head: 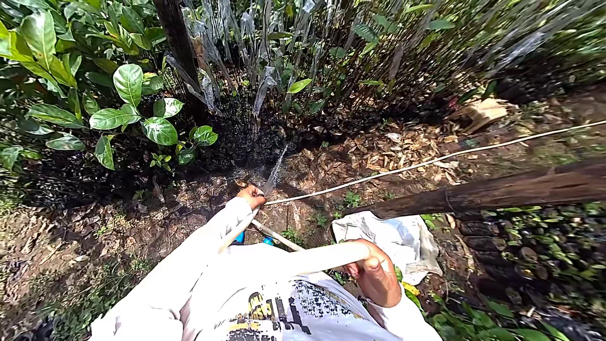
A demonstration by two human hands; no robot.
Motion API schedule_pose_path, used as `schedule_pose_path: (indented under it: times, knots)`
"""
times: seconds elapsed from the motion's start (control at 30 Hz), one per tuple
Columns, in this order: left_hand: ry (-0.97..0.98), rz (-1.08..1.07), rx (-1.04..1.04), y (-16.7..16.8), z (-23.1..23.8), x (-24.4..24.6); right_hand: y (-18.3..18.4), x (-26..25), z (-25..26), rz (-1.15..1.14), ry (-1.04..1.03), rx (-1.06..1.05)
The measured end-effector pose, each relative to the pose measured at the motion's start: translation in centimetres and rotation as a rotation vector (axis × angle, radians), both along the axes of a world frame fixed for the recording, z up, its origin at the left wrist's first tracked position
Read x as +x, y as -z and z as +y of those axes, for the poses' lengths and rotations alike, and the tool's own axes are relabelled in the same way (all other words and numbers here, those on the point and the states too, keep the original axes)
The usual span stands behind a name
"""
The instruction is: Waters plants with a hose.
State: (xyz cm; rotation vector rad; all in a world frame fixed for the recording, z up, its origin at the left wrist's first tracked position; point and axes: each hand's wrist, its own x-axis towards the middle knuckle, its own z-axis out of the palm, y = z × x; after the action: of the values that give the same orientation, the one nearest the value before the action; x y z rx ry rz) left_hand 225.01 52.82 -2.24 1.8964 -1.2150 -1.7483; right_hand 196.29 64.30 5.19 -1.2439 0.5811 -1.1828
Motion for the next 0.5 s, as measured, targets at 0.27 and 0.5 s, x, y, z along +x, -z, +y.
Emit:
schedule_pose_path:
  times: [0.27, 0.5]
  knots:
    - [0.011, 0.089, -0.043, -1.2, -0.2, -1.4, -0.5, 0.3, 0.0, 0.004, 0.018, -0.023]
    - [-0.037, 0.112, -0.067, -1.6, -0.2, 0.4, -0.6, 0.4, -0.1, -0.011, 0.020, -0.003]
